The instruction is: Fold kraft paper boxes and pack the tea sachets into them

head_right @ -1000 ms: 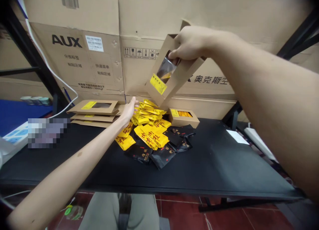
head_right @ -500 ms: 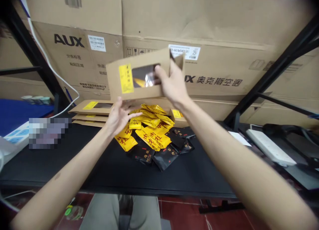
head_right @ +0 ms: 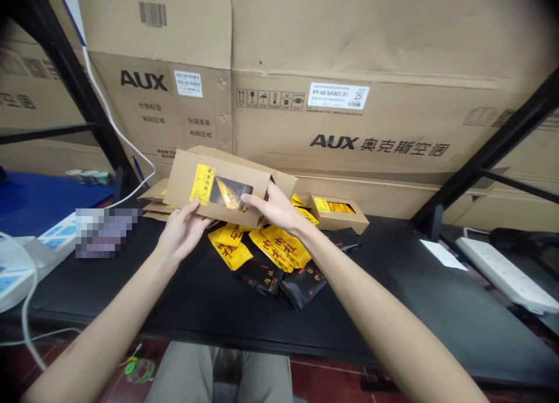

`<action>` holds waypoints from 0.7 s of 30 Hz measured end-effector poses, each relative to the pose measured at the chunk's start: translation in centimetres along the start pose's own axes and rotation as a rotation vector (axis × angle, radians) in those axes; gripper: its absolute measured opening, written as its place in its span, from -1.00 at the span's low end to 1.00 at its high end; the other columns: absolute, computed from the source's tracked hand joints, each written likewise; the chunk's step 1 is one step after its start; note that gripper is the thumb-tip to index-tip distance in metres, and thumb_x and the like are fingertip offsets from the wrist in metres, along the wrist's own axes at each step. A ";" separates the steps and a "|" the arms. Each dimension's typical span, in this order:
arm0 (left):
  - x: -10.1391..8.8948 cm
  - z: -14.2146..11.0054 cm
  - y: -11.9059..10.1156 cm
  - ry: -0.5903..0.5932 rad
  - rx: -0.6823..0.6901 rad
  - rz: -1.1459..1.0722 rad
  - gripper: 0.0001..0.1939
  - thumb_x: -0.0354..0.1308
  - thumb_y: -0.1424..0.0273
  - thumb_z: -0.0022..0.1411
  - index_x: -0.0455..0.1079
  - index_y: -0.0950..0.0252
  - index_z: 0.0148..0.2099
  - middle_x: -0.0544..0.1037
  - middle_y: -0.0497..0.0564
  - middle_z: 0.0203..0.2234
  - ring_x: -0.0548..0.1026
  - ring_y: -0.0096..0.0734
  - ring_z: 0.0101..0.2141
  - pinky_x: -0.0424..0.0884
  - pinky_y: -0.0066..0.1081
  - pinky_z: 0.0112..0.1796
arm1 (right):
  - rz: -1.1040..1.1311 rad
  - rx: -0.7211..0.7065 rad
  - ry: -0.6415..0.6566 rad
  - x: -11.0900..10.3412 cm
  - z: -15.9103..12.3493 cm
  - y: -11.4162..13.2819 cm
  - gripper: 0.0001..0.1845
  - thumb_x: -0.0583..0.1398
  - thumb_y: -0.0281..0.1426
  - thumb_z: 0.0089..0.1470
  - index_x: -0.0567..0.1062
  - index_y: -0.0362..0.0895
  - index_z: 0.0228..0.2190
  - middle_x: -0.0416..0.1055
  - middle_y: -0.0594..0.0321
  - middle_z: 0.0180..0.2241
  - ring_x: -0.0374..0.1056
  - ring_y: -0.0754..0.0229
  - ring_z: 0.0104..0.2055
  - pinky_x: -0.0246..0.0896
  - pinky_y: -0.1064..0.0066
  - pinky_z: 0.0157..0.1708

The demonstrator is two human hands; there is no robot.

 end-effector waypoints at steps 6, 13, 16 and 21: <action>-0.9 -0.2 0.2 0.001 -0.003 0.012 -0.64 0.39 0.39 0.12 0.58 0.24 0.00 0.69 0.15 -0.08 0.59 -0.02 0.05 0.59 -0.13 -0.02 | 0.064 0.022 -0.020 0.5 -0.2 -0.8 -0.57 0.32 -0.15 -0.02 0.54 -0.08 -0.12 0.54 0.06 0.01 0.43 -0.09 0.11 0.32 -0.07 0.20; -1.0 0.3 0.6 0.019 -0.016 0.055 -0.70 0.41 0.30 0.10 0.57 0.26 -0.11 0.69 0.13 -0.12 0.59 -0.09 0.01 0.57 -0.13 -0.02 | 0.046 -0.008 0.043 0.6 -0.2 -0.7 -0.60 0.30 -0.11 0.04 0.58 -0.07 -0.13 0.57 0.10 0.04 0.44 -0.04 0.13 0.29 -0.02 0.25; -0.1 0.6 1.0 0.016 -0.017 0.067 -0.70 0.42 0.30 0.09 0.54 0.24 -0.11 0.68 0.08 -0.12 0.59 -0.16 -0.01 0.54 -0.11 0.02 | -0.041 0.010 0.069 -0.8 -0.2 0.3 -0.58 0.24 -0.03 0.15 0.61 -0.10 -0.19 0.61 0.07 -0.04 0.51 -0.02 -0.01 0.40 -0.03 0.13; 1.3 1.5 2.1 -0.022 -0.007 0.099 -0.66 0.44 0.36 0.08 0.49 0.17 -0.08 0.63 -0.02 -0.14 0.59 -0.31 -0.10 0.53 -0.18 -0.01 | -0.304 0.039 0.038 -6.5 -0.3 5.3 -0.64 0.20 -0.11 0.21 0.64 -0.12 -0.37 0.65 0.04 -0.24 0.52 0.00 -0.22 0.48 -0.02 -0.05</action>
Point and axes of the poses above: each hand's wrist, its own z-axis towards the middle knuckle, its own x-axis out of the palm, y = z × x, the point moved 3 cm from there along z, towards the middle knuckle
